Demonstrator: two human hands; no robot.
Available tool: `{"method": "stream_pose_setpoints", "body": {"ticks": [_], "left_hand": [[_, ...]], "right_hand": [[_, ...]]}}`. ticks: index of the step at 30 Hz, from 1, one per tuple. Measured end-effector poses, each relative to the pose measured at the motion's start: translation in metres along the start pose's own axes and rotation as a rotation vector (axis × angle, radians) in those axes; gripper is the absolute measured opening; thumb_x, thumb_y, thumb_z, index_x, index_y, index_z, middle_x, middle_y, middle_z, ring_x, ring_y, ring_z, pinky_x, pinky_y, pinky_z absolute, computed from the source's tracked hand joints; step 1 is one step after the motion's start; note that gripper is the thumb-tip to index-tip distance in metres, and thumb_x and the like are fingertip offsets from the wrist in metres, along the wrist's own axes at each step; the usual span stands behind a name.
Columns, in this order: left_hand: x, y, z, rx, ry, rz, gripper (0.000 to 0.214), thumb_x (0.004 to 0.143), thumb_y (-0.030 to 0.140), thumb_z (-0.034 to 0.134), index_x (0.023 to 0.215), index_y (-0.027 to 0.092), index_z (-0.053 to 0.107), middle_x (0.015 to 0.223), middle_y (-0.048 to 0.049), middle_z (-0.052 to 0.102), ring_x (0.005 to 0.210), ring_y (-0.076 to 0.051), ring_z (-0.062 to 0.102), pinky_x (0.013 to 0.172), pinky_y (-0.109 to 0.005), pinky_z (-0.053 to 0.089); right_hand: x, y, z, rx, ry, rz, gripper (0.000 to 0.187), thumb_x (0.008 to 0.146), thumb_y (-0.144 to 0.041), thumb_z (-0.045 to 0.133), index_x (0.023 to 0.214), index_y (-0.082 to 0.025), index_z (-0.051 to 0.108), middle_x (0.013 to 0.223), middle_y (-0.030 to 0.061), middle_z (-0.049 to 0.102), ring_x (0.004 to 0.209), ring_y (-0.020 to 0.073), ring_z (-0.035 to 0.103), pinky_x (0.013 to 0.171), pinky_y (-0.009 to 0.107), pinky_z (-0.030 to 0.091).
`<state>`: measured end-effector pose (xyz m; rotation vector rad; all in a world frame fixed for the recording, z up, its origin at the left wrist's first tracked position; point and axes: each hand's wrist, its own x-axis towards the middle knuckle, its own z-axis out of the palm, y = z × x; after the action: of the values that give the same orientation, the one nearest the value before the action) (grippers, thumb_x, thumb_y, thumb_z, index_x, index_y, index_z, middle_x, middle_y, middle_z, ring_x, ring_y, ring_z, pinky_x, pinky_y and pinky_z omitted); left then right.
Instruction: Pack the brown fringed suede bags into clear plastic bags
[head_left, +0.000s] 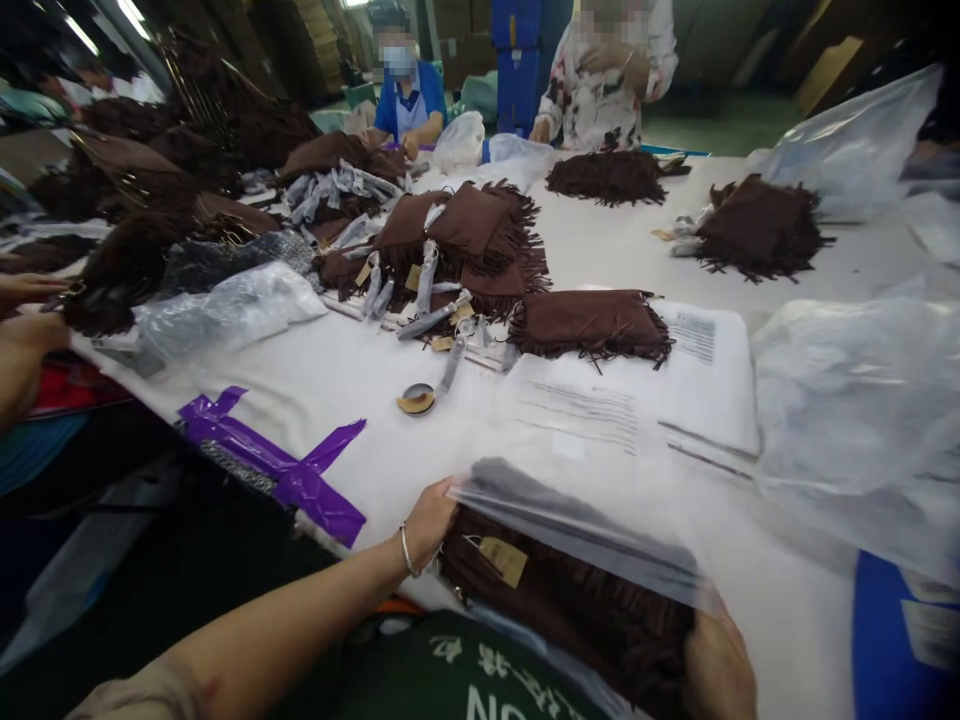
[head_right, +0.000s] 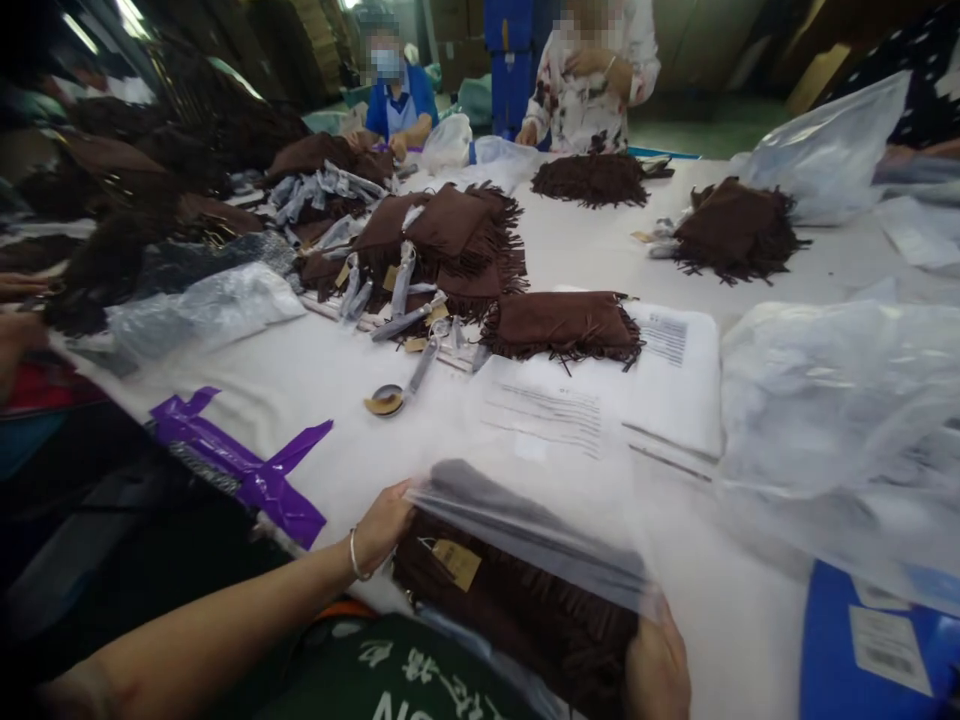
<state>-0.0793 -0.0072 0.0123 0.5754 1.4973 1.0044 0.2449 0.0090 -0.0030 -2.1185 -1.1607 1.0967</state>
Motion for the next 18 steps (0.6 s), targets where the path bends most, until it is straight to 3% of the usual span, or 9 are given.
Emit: {"method": "stream_pose_setpoints", "body": {"ticks": [4, 9, 12, 16, 18], "left_hand": [[-0.027, -0.008, -0.016, 0.23, -0.083, 0.128, 0.041, 0.086, 0.049, 0.046, 0.095, 0.013, 0.064, 0.079, -0.0025, 0.065, 0.076, -0.018, 0.056, 0.073, -0.026, 0.044], [-0.056, -0.016, -0.034, 0.491, -0.105, 0.224, 0.037, 0.09, 0.042, 0.039, 0.098, 0.017, 0.065, 0.094, -0.0032, 0.066, 0.086, -0.019, 0.058, 0.085, -0.027, 0.043], [-0.066, -0.024, -0.03, 0.412, -0.04, 0.156, 0.033, 0.089, 0.04, 0.041, 0.102, 0.018, 0.064, 0.097, -0.0033, 0.067, 0.089, -0.019, 0.059, 0.087, -0.028, 0.044], [-0.07, -0.037, -0.016, 0.122, 0.07, -0.091, 0.036, 0.086, 0.038, 0.041, 0.11, 0.016, 0.058, 0.091, -0.0056, 0.067, 0.079, -0.02, 0.062, 0.072, -0.03, 0.051], [-0.075, -0.042, -0.016, 0.04, 0.076, -0.176, 0.039, 0.084, 0.038, 0.041, 0.113, 0.016, 0.056, 0.089, -0.0065, 0.068, 0.075, -0.019, 0.063, 0.066, -0.03, 0.053]], "right_hand": [[-0.01, 0.015, -0.01, -0.016, -0.089, -0.03, 0.068, 0.089, -0.062, 0.024, 0.13, -0.012, 0.048, 0.14, 0.0094, 0.042, 0.134, 0.0214, 0.028, 0.113, 0.033, 0.015], [-0.019, 0.068, -0.025, 0.013, -0.208, -0.098, 0.062, 0.088, -0.058, 0.033, 0.129, -0.014, 0.047, 0.139, 0.0084, 0.044, 0.133, 0.0226, 0.031, 0.114, 0.035, 0.013], [-0.029, 0.082, -0.027, 0.046, -0.222, -0.097, 0.059, 0.086, -0.056, 0.038, 0.126, -0.016, 0.049, 0.138, 0.0073, 0.045, 0.133, 0.0239, 0.029, 0.114, 0.035, 0.013], [-0.041, 0.073, -0.027, 0.089, -0.292, 0.02, 0.053, 0.081, -0.055, 0.044, 0.12, -0.021, 0.057, 0.127, 0.0033, 0.057, 0.127, 0.0262, 0.041, 0.108, 0.034, 0.032], [-0.049, 0.073, -0.029, 0.077, -0.293, 0.01, 0.051, 0.077, -0.054, 0.047, 0.114, -0.023, 0.061, 0.124, 0.0024, 0.059, 0.125, 0.0274, 0.042, 0.106, 0.035, 0.036]]}}
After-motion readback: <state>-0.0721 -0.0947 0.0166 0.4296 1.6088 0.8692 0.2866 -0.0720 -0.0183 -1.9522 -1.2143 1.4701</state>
